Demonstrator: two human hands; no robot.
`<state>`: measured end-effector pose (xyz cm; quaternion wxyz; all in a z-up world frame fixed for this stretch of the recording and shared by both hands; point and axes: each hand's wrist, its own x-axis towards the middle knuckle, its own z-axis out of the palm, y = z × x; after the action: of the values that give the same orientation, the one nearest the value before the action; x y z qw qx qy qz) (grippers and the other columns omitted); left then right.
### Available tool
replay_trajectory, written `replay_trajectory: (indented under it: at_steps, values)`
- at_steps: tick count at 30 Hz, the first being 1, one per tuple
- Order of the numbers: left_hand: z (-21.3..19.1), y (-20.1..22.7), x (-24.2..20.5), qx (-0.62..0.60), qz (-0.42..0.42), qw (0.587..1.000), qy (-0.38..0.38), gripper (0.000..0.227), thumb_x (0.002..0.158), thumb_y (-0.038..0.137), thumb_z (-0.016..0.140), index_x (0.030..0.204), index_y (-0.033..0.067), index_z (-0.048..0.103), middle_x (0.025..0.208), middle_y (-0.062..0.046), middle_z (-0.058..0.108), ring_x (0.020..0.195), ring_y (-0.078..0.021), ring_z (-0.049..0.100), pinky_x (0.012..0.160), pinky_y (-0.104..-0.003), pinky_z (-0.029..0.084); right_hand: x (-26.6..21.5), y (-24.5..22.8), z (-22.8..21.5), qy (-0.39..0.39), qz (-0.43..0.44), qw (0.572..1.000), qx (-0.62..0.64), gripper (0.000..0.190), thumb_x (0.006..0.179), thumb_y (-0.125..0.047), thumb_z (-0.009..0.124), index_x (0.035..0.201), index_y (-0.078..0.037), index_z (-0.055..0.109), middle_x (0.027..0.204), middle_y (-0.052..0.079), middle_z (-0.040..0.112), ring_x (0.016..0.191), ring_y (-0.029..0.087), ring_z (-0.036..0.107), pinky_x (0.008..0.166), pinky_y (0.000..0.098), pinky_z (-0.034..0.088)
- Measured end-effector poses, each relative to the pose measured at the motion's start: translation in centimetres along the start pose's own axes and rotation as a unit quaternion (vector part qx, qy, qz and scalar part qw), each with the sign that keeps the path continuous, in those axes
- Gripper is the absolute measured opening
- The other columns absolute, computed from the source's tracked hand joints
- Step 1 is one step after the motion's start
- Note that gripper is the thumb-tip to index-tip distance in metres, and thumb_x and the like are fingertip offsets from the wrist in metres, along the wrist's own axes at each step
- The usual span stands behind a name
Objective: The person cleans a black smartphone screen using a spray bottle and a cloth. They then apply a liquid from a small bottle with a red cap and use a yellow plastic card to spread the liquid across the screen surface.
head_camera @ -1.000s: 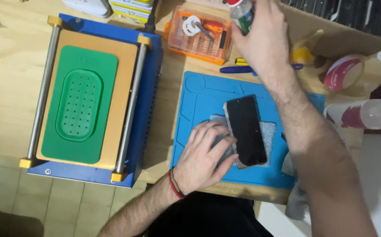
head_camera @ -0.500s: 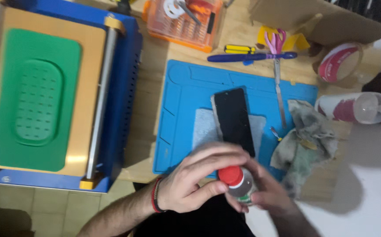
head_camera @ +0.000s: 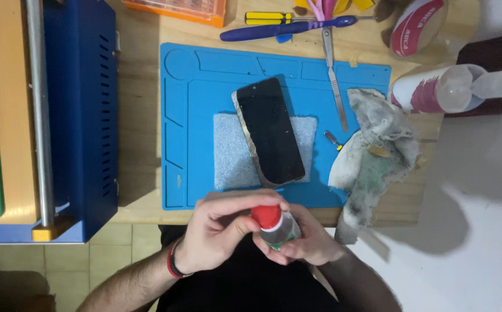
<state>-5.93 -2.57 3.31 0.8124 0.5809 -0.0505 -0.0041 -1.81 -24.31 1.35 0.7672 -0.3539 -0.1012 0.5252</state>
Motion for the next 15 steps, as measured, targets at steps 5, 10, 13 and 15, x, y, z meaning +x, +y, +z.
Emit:
replay_trajectory:
  at_steps: [5,10,13,15]
  values:
    - [0.6,0.2,-0.5,-0.056,-0.032,0.996,0.059,0.050,0.111,0.043,0.065,0.134,0.0003,0.074,0.128,-0.019,0.081,0.126,-0.0307,0.079,0.117,-0.040,0.064,0.1,0.9,1.3,0.049,0.010,0.998,0.037,0.055,0.101,-0.043,0.086,0.116,0.003,0.060,0.086,0.013,0.064,0.056,0.012,0.054,0.047,0.0245,0.037]
    - [0.2,-0.1,-0.2,-0.095,-0.058,0.992,0.066,0.050,0.109,0.043,0.069,0.135,0.0002,0.074,0.128,-0.020,0.081,0.120,-0.0286,0.081,0.111,-0.037,0.066,0.2,0.2,1.3,0.073,0.020,0.994,0.085,0.049,0.102,-0.033,0.083,0.119,0.006,0.060,0.090,0.017,0.065,0.057,0.012,0.054,0.044,0.0236,0.037]
    - [-0.6,0.3,0.6,-0.036,0.027,0.999,-0.023,0.040,0.118,0.035,0.058,0.135,0.0004,0.067,0.131,-0.016,0.078,0.127,-0.0315,0.077,0.117,-0.042,0.063,-0.3,-1.0,0.1,0.004,0.077,0.997,0.030,0.066,0.096,-0.058,0.086,0.102,0.002,0.062,0.068,0.005,0.058,0.046,0.010,0.046,0.040,0.0241,0.031]
    - [-1.5,0.4,1.3,0.041,0.064,0.985,-0.153,0.056,0.117,0.054,0.052,0.143,0.0064,0.066,0.139,-0.016,0.073,0.129,-0.0319,0.075,0.115,-0.045,0.063,-1.5,-0.3,-1.4,-0.107,0.159,0.961,0.199,0.069,0.103,-0.044,0.087,0.133,0.007,0.052,0.099,0.012,0.065,0.060,0.008,0.054,0.046,0.0188,0.036]
